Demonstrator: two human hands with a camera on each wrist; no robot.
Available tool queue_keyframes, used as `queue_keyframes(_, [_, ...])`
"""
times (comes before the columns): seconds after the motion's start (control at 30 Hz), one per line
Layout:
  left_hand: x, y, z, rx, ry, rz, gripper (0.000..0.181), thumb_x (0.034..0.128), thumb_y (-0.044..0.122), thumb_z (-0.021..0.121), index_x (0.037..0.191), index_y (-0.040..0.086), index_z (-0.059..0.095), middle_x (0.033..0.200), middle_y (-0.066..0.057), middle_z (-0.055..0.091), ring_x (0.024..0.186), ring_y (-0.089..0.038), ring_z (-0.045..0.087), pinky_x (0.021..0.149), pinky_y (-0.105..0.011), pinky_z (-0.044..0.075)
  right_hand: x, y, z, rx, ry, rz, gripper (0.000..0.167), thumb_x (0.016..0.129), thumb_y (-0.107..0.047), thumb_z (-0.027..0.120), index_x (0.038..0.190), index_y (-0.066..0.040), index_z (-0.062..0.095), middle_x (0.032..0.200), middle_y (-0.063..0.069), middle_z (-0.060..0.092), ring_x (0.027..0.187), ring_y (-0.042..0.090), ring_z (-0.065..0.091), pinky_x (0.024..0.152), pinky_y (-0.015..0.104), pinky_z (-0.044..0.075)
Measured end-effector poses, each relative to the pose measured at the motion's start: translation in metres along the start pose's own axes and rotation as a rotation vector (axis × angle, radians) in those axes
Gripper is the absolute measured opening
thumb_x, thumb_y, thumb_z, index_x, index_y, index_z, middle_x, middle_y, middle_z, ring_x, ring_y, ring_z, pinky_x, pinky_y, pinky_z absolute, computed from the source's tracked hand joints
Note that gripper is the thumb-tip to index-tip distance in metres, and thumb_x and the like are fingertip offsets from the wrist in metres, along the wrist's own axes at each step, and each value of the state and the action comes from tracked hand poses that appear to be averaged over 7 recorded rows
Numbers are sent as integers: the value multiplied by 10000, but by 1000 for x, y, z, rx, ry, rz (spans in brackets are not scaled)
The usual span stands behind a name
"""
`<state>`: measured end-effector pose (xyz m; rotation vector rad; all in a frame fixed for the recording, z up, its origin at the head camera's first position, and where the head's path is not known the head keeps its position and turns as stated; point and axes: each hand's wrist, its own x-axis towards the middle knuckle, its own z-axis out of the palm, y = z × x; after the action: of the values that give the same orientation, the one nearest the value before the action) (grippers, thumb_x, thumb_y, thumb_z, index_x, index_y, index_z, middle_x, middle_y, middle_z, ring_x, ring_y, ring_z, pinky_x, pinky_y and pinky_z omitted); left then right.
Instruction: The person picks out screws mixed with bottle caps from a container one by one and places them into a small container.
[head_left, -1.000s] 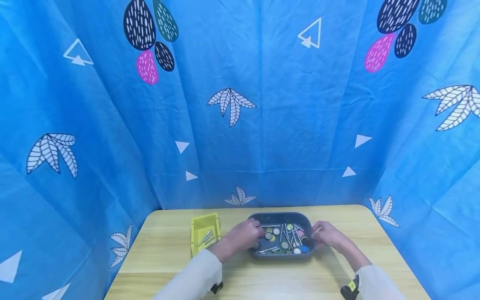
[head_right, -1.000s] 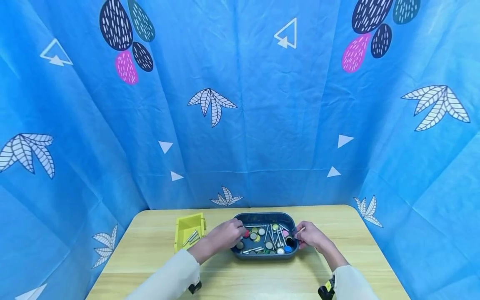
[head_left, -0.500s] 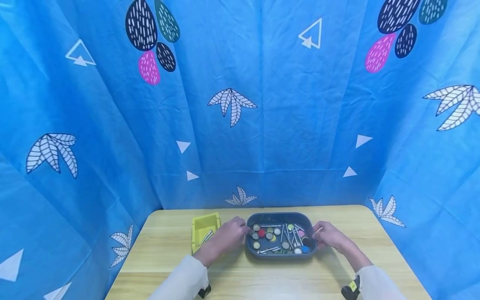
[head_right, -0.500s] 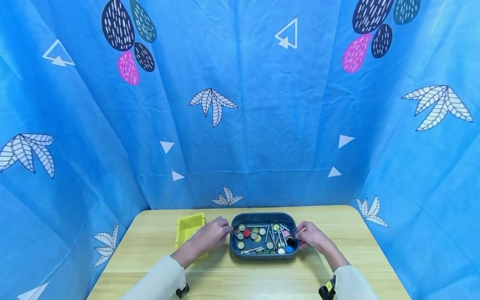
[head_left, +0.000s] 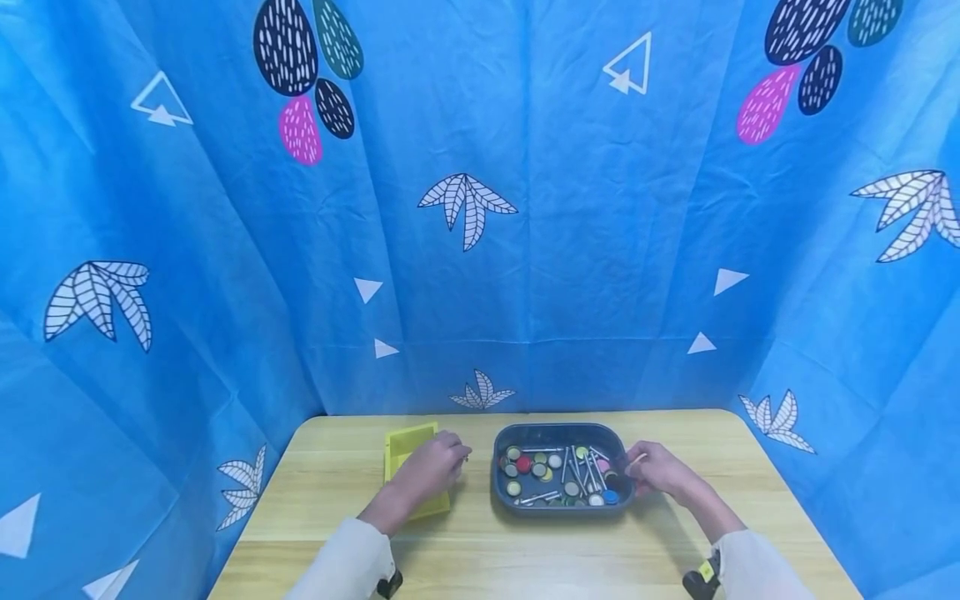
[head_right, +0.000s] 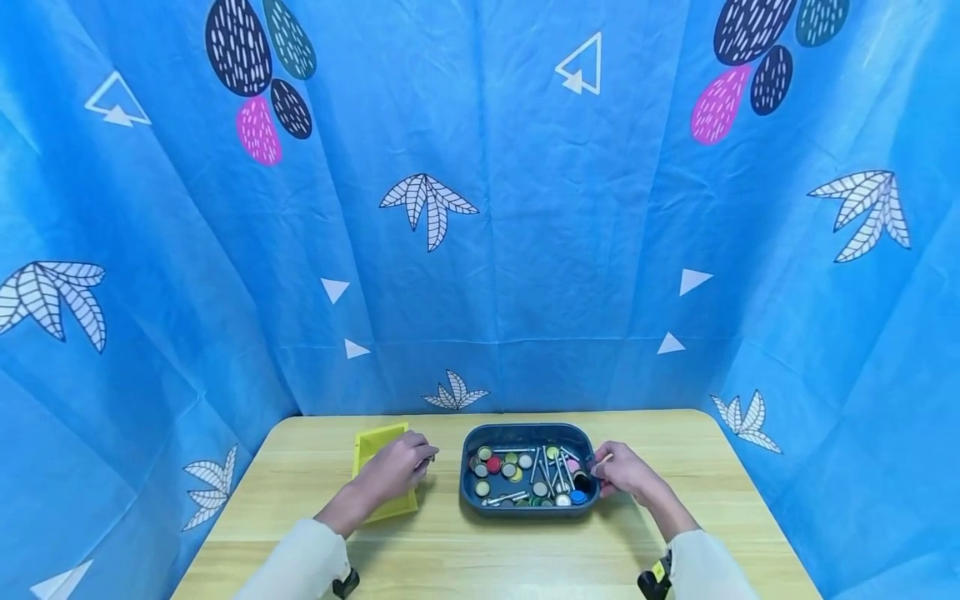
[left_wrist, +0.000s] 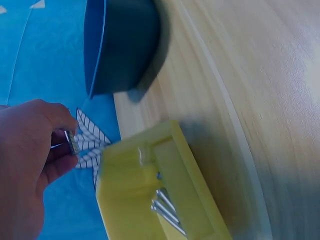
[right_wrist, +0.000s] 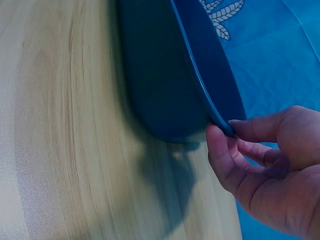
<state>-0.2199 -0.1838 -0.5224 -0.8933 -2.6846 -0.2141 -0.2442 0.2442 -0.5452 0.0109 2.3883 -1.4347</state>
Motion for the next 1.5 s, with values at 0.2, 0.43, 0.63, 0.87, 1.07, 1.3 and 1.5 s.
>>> queue_keyframes(0.2, [-8, -13, -3, -42, -18, -123, 221, 944, 97, 687, 1149, 72, 767, 1034, -43, 737, 972, -190, 691, 884, -323, 626, 2, 0, -1, 1, 4, 6, 259, 904, 42, 593, 1143, 129, 542, 979, 273, 678, 709, 236, 675, 715, 450, 644])
queue_keyframes(0.43, [-17, -25, -2, -114, -5, -245, 204, 972, 101, 667, 1146, 79, 772, 1010, -38, 736, 948, -174, 696, 854, -311, 634, 4, 2, -4, 14, -17, -11, 264, 910, 35, 596, 1146, 136, 532, 929, 228, 677, 716, 232, 683, 737, 485, 644])
queue_keyframes(0.63, [-21, -35, 8, -153, -3, -343, 184, 977, 57, 593, 1010, 73, 774, 919, -24, 730, 854, -149, 677, 773, -298, 628, 2, 2, -5, 24, -24, -19, 266, 913, 35, 593, 1147, 142, 524, 904, 214, 668, 714, 233, 681, 733, 488, 645])
queue_keyframes(0.87, [-20, -39, 17, -152, -31, -417, 224, 883, -57, 563, 785, 95, 697, 695, 35, 593, 626, -69, 495, 548, -176, 468, 3, 1, -4, 20, -10, -9, 259, 912, 35, 592, 1138, 139, 522, 912, 220, 685, 700, 224, 685, 727, 477, 646])
queue_keyframes(1.07, [-22, -37, 23, -154, -84, -445, 166, 868, -61, 603, 810, 63, 698, 692, -2, 600, 608, -98, 488, 512, -192, 432, 4, 2, -4, 15, -11, -7, 257, 909, 32, 593, 1132, 136, 518, 887, 194, 687, 682, 207, 675, 707, 456, 645])
queue_keyframes(1.3, [-26, -36, 29, -142, -100, -438, 203, 907, -29, 627, 737, 77, 657, 628, 14, 548, 561, -90, 459, 481, -191, 407, 4, 2, -3, 23, -9, 8, 267, 909, 35, 588, 1145, 134, 515, 925, 229, 680, 707, 226, 672, 702, 425, 642])
queue_keyframes(1.5, [-31, -37, 34, -105, -115, -398, 135, 874, -64, 644, 826, 37, 719, 684, -24, 641, 592, -94, 519, 493, -191, 449, 5, 2, -2, 19, -13, 10, 264, 912, 36, 589, 1147, 131, 516, 944, 252, 680, 703, 228, 674, 706, 428, 642])
